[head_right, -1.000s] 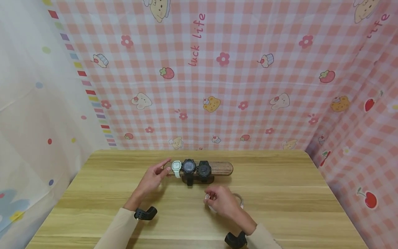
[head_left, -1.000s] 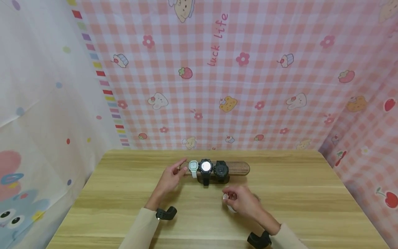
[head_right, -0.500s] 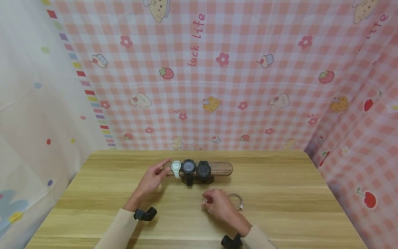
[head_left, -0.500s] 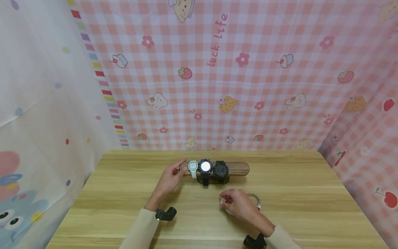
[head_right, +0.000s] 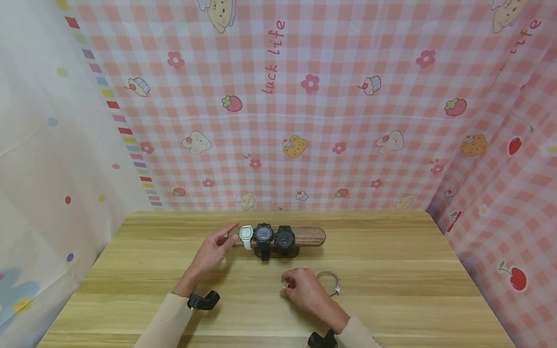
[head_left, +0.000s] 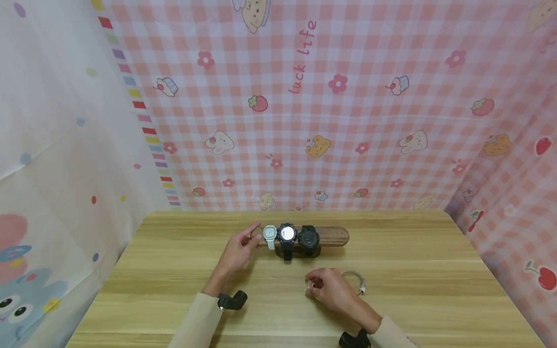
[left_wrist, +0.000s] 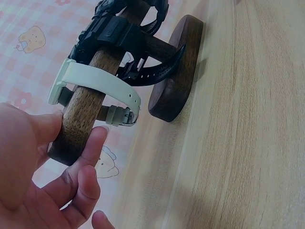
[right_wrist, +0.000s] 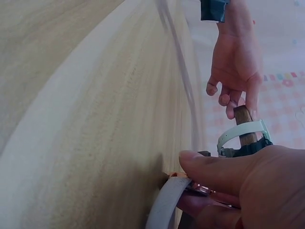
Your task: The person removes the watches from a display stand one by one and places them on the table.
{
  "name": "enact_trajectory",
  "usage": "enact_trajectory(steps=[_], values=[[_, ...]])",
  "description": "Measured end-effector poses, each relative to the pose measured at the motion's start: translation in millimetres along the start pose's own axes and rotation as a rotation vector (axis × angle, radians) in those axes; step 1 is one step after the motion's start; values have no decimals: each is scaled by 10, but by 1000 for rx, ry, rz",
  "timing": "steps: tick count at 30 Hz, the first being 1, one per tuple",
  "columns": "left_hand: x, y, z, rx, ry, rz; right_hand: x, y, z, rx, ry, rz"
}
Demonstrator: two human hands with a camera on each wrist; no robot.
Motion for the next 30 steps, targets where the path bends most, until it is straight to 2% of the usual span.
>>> enact_trajectory(steps=[10, 13, 18, 21, 30], values=[[4, -5, -11, -3, -9, 3, -2, 72, -15, 50, -20, 19], [6, -9, -19, -5, -1, -1, 20, 206, -44, 66, -53, 73], [7, -4, -20, 2, 8, 6, 92, 496, -88, 62, -97, 208], [6, 0, -12, 2, 3, 8, 163, 623, -72, 74, -103, 271], [-1, 1, -3, 2, -4, 5, 372, 696, 4, 82, -123, 296]])
Point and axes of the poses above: each hand's wrist, its own x-axis towards the middle knuckle, its own y-axis out of the back of the hand, z = x × y, the point moved 7 cm from there along x, towards the middle knuckle
